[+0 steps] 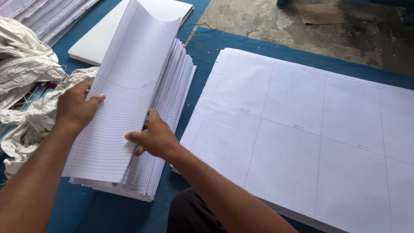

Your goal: The person folds large sheets of lined paper in half and presses the crease with a small wooden block. The person repeats this process for multiple sheets, stacking the folded sheets to the left.

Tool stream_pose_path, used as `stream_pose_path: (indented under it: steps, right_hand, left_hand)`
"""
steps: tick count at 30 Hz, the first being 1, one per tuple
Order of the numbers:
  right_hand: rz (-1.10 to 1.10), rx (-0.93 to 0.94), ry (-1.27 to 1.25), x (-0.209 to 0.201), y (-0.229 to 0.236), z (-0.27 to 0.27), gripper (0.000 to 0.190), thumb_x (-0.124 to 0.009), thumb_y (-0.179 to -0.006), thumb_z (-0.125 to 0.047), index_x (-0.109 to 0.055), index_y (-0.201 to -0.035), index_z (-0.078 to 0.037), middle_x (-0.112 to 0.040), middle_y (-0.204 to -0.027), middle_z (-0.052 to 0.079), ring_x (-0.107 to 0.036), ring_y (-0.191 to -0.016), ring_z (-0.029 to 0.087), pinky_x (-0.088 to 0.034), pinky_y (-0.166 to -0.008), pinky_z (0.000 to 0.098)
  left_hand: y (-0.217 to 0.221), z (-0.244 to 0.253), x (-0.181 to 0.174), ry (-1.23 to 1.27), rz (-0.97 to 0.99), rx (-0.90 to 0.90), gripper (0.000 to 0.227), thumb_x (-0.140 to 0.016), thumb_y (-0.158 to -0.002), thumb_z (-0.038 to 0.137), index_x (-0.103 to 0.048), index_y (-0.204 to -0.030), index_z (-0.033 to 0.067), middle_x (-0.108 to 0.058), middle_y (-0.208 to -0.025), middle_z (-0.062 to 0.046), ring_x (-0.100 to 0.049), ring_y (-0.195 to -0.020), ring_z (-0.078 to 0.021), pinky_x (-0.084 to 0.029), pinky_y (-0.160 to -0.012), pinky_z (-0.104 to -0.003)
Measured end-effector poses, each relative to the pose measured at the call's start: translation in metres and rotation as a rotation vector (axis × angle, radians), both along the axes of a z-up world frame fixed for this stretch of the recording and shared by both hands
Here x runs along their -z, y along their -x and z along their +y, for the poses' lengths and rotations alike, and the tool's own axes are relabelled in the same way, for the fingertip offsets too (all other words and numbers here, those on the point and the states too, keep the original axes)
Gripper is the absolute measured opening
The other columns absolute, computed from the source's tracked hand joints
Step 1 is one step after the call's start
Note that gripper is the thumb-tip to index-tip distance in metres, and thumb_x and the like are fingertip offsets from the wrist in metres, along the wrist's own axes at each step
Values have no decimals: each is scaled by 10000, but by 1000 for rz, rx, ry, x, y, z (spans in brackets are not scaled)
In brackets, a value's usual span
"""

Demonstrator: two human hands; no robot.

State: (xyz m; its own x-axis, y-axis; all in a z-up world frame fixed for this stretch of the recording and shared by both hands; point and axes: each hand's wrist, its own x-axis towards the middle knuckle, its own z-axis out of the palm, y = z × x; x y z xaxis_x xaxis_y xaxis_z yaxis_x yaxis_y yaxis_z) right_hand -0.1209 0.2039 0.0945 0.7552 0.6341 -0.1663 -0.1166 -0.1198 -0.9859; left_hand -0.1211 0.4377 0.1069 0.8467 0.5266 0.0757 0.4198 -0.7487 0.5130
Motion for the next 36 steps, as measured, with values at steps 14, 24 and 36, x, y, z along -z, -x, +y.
stream_pose_path:
  steps: [14,24,36]
  right_hand:
    - [-70,-44,203,33,18,25,637,-724,-881,-220,-399,-1326,100,-689,-1005,300,-751,-713,272,-641,-528,313]
    - [-492,-22,517,54,14,28,902,-636,-927,-322,-175,-1507,191,-617,-1052,276,-703,-829,320,-598,-684,408]
    - [-341,-175,314,57,-5,-5,871,-564,-990,-494,-203,-1571,46,-627,-1183,297,-651,-1032,352,-564,-863,497]
  left_hand:
    - [12,16,59,-158,40,17,402,-712,-942,273,-685,-1313,122,-703,-1187,-153,-696,-1006,-300,-554,-871,-480]
    - [13,-1,86,-391,-20,-14,559,-720,-964,322,-608,-1438,47,-627,-1139,-189,-642,-1044,-334,-538,-887,-474]
    - [-5,-12,66,-461,88,-55,494,-794,-820,302,-673,-1243,77,-508,-1254,-165,-493,-1175,-328,-413,-969,-545]
